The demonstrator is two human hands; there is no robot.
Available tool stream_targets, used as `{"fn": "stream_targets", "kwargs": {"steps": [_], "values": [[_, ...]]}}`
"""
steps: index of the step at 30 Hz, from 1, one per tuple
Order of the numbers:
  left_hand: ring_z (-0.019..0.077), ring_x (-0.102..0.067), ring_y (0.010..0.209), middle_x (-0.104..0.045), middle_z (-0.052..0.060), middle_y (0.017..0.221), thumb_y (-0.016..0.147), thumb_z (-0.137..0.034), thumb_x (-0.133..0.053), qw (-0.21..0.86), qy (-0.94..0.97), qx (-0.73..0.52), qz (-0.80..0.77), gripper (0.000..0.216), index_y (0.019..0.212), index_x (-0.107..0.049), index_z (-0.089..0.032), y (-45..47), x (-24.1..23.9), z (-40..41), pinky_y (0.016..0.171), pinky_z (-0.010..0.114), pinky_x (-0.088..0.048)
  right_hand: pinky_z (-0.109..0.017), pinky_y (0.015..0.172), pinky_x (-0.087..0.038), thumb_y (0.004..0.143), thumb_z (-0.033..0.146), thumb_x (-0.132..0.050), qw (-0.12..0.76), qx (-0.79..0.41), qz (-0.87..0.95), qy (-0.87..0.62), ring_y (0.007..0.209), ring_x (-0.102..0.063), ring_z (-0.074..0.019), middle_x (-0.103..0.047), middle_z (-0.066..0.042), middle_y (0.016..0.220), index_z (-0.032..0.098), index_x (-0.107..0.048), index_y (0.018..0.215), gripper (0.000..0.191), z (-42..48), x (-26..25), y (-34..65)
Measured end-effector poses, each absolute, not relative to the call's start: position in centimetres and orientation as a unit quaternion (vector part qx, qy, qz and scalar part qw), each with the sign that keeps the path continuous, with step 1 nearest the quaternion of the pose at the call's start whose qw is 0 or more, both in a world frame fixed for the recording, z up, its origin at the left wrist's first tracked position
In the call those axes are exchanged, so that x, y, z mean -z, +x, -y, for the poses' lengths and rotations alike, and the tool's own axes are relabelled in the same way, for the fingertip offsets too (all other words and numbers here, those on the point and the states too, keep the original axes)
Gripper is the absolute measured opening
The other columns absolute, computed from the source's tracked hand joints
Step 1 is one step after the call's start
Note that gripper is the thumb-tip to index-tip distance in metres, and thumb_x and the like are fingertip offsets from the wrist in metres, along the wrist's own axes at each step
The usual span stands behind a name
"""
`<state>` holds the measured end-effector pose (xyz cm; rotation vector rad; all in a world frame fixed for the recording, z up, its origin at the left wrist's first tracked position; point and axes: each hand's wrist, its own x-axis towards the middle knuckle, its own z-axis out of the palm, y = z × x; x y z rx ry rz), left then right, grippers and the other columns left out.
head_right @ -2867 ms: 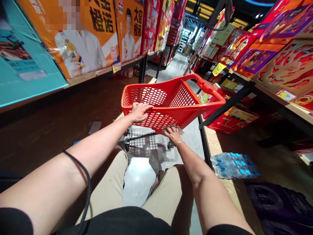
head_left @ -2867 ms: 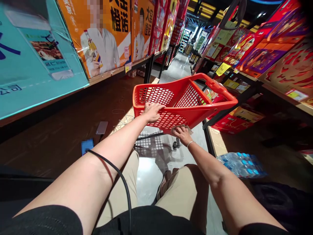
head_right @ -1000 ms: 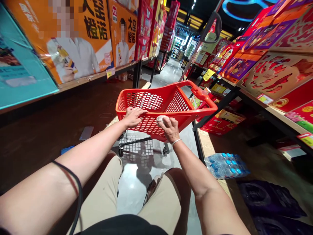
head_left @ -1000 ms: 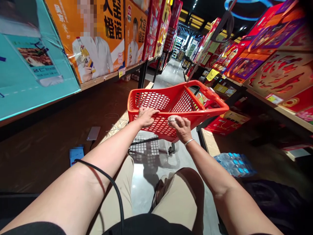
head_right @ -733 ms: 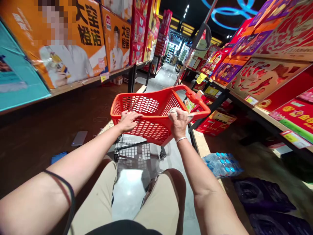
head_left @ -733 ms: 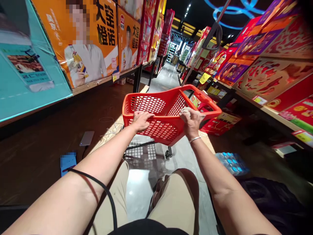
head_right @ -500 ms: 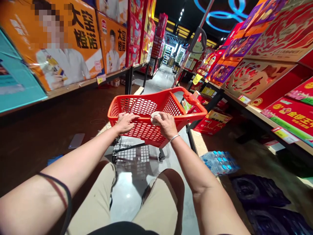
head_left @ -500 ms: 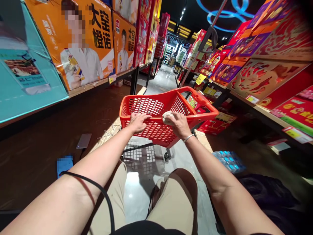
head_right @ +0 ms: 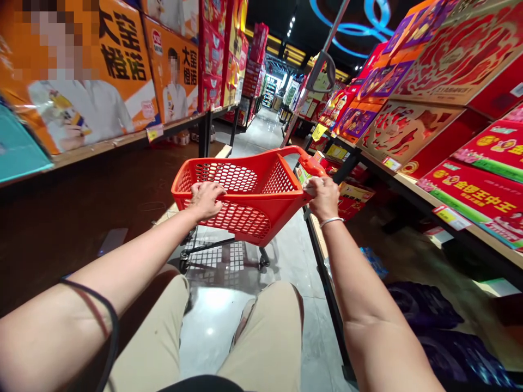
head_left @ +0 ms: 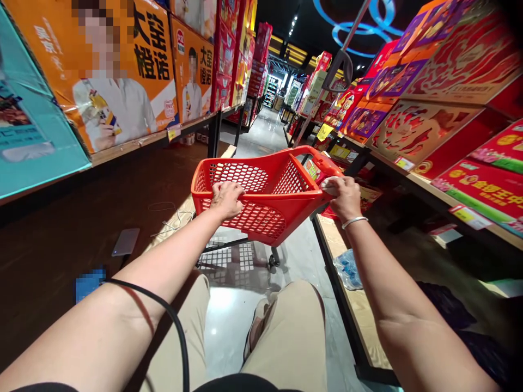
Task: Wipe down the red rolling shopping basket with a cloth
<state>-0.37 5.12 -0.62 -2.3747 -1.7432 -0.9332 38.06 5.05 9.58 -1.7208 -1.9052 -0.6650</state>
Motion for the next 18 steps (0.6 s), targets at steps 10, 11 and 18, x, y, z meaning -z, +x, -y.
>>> {"fn": "stream_targets", "kwargs": {"steps": [10, 11, 18], "values": [[0.0284, -0.042, 0.142, -0.05, 0.011, 0.154, 0.08, -0.024, -0.056, -0.014, -0.835, 0.24, 0.495, 0.074, 0.152, -0.041, -0.018, 6.1, 0.5, -5.4, 0.126, 0.051, -0.017, -0.038, 0.09, -0.037, 0.093, 0.017, -0.052, 0.154, 0.214, 0.831, -0.489, 0.117, -0.047, -0.0279, -0.056, -0.009, 0.141, 0.03, -0.064, 0.131, 0.042, -5.2, -4.8, 25.4], [0.0277, -0.042, 0.142, -0.05, 0.011, 0.154, 0.08, -0.024, -0.056, -0.018, -0.837, 0.241, 0.491, 0.074, 0.152, -0.041, -0.018, 5.9, 0.6, -5.7, 0.126, 0.05, -0.018, -0.038, 0.09, -0.036, 0.094, 0.017, -0.052, 0.146, 0.215, 0.834, -0.486, 0.118, -0.047, -0.0275, -0.055, -0.008, 0.142, 0.031, -0.063, 0.132, 0.042, -5.2, -4.8, 25.6], [0.027, -0.045, 0.14, -0.053, 0.008, 0.151, 0.083, -0.026, -0.056, -0.037, -0.836, 0.254, 0.485, 0.067, 0.148, -0.045, -0.025, 5.0, 0.7, -6.9, 0.124, 0.049, -0.022, -0.038, 0.084, -0.036, 0.094, 0.022, -0.051, 0.171, 0.255, 0.718, -0.624, 0.109, -0.048, -0.0279, -0.058, -0.008, 0.133, 0.033, -0.066, 0.125, 0.037, -5.7, -9.3, 34.0]]}}
